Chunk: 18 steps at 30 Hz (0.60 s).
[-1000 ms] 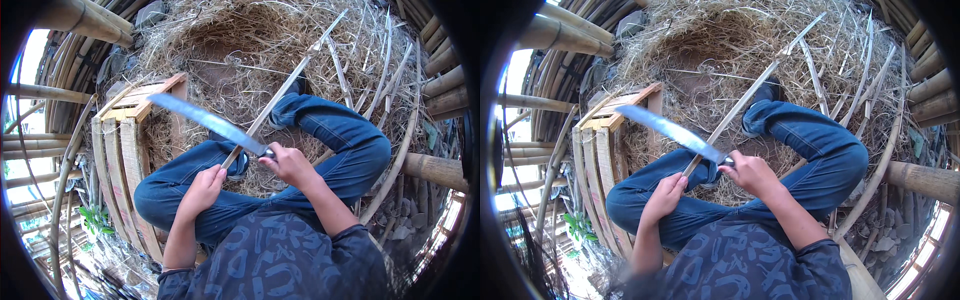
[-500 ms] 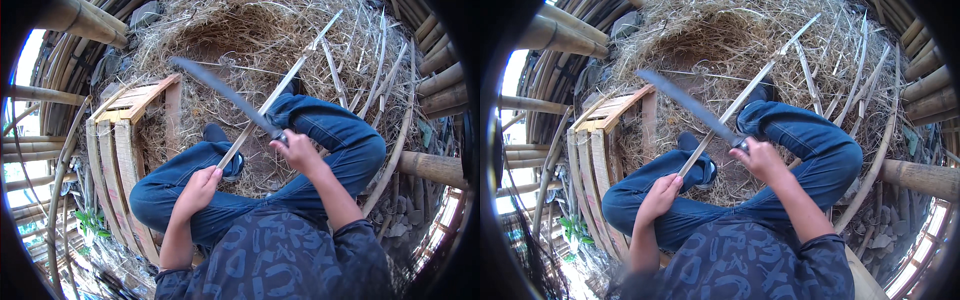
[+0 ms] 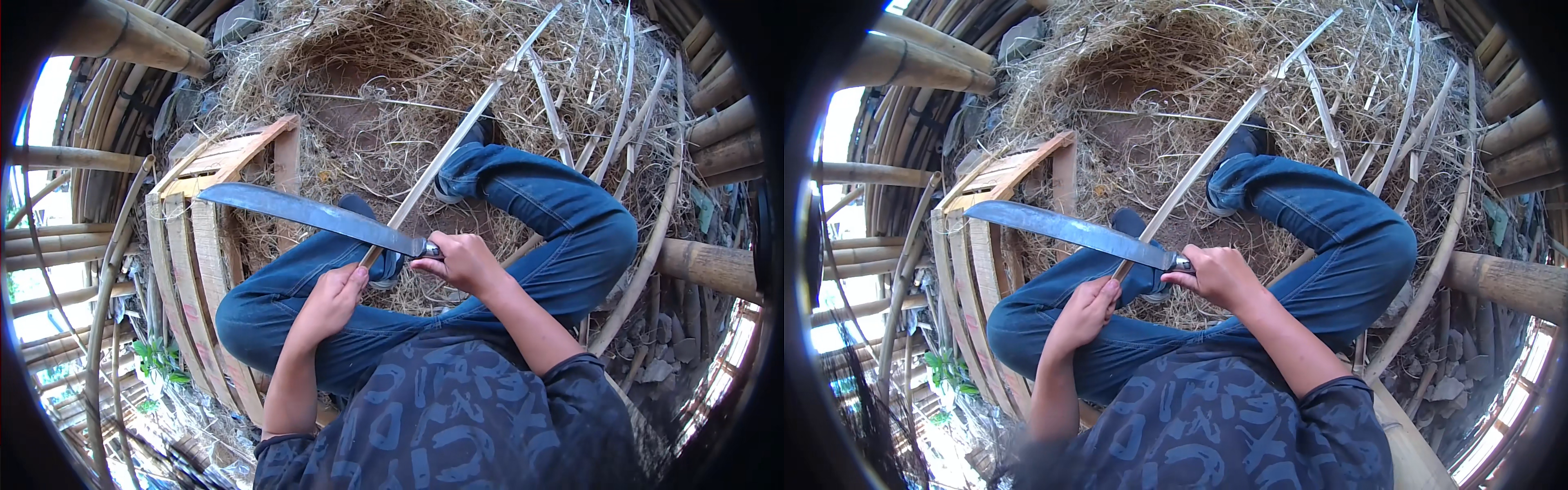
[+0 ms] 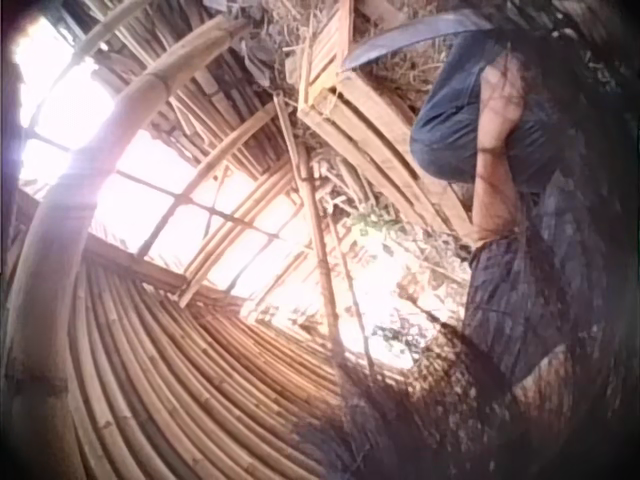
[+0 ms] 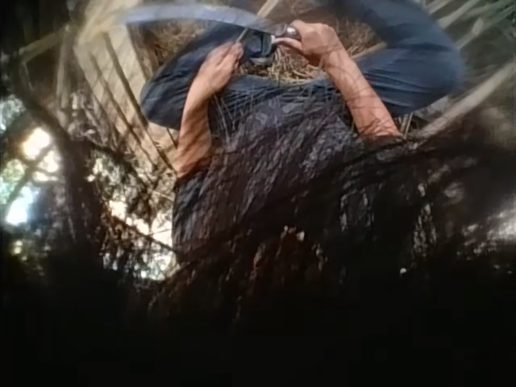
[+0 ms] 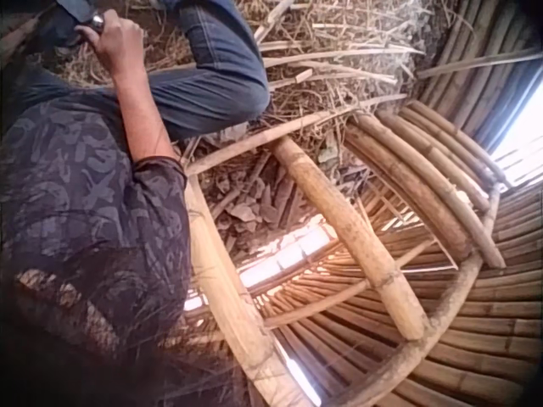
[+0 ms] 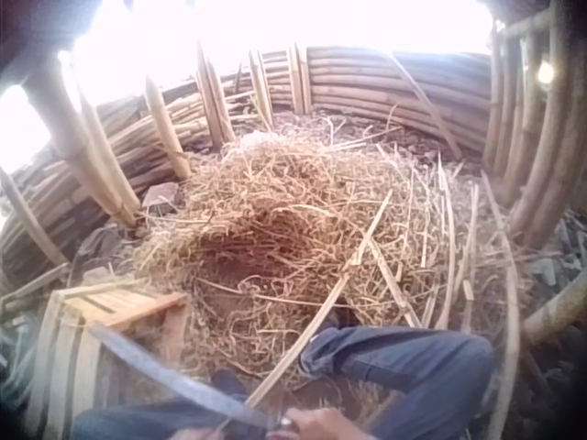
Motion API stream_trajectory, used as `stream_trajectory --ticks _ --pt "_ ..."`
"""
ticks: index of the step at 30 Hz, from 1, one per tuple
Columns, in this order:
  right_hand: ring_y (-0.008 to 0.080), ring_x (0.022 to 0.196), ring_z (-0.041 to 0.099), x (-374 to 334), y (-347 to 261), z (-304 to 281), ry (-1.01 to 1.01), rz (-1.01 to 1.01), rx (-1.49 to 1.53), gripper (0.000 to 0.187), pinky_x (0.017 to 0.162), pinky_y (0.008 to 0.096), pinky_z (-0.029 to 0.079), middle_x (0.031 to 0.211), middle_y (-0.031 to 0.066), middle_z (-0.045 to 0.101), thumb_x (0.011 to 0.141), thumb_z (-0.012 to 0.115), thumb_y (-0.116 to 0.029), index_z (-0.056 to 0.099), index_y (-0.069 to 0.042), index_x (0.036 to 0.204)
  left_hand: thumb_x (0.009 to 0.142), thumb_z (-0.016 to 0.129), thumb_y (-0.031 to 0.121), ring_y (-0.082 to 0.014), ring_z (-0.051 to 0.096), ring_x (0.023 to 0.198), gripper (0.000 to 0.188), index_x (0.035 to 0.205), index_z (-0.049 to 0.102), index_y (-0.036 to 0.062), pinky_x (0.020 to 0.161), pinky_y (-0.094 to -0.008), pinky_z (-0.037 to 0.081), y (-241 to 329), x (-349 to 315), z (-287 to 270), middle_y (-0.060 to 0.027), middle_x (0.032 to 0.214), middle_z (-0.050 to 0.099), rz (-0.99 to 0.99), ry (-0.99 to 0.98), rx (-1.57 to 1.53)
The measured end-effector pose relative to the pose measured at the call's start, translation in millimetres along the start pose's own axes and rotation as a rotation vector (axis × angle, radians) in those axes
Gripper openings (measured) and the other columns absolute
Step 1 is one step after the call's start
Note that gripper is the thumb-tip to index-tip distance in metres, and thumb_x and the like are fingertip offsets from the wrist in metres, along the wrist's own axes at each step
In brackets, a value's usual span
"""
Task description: The person shaves and thins a strip of bamboo using a machete while sitting on a straw-covered floor.
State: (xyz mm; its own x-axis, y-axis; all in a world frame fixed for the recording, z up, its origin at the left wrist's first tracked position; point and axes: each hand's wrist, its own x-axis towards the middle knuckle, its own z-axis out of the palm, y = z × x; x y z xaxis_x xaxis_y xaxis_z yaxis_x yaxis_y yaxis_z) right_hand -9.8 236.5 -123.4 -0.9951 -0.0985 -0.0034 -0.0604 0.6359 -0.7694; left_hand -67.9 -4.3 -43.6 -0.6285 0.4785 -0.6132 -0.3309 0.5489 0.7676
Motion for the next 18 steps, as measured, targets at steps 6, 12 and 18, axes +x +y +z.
stream_trajectory --ticks 6,12,18 --pt "0.0386 0.065 0.065 -2.2 5.4 -3.0 0.009 -0.012 -0.030 0.052 0.056 0.0461 0.050 0.066 0.0153 0.063 0.083 0.069 -0.056 0.056 -0.005 0.078 0.107 0.043 0.029 -0.0025 0.035 0.053 0.033 0.083 0.049 0.0068 0.047 -0.0202 0.030 -5.4 -0.5 -1.7 0.0068 0.065 0.040 -0.031 -0.020 -0.056" --pt "0.0388 0.067 0.065 -0.7 8.0 -9.5 0.012 -0.005 -0.065 0.050 0.057 0.0456 0.050 0.067 0.0155 0.063 0.082 0.071 -0.054 0.057 -0.005 0.080 0.107 0.042 0.029 -0.0022 0.032 0.051 0.032 0.083 0.048 0.0089 0.044 -0.0204 0.028 5.1 -3.1 -6.7 0.0076 0.063 0.037 -0.066 -0.045 -0.135" --pt "0.0414 0.068 0.064 -10.4 42.5 -22.7 0.078 0.125 -0.107 0.047 0.057 0.0472 0.049 0.070 0.0190 0.064 0.084 0.071 -0.049 0.057 -0.004 0.081 0.107 0.042 0.029 -0.0020 0.031 0.049 0.032 0.081 0.046 0.0109 0.042 -0.0200 0.027 5.4 -5.3 -13.2 0.0080 0.062 0.036 -0.094 -0.049 -0.133"
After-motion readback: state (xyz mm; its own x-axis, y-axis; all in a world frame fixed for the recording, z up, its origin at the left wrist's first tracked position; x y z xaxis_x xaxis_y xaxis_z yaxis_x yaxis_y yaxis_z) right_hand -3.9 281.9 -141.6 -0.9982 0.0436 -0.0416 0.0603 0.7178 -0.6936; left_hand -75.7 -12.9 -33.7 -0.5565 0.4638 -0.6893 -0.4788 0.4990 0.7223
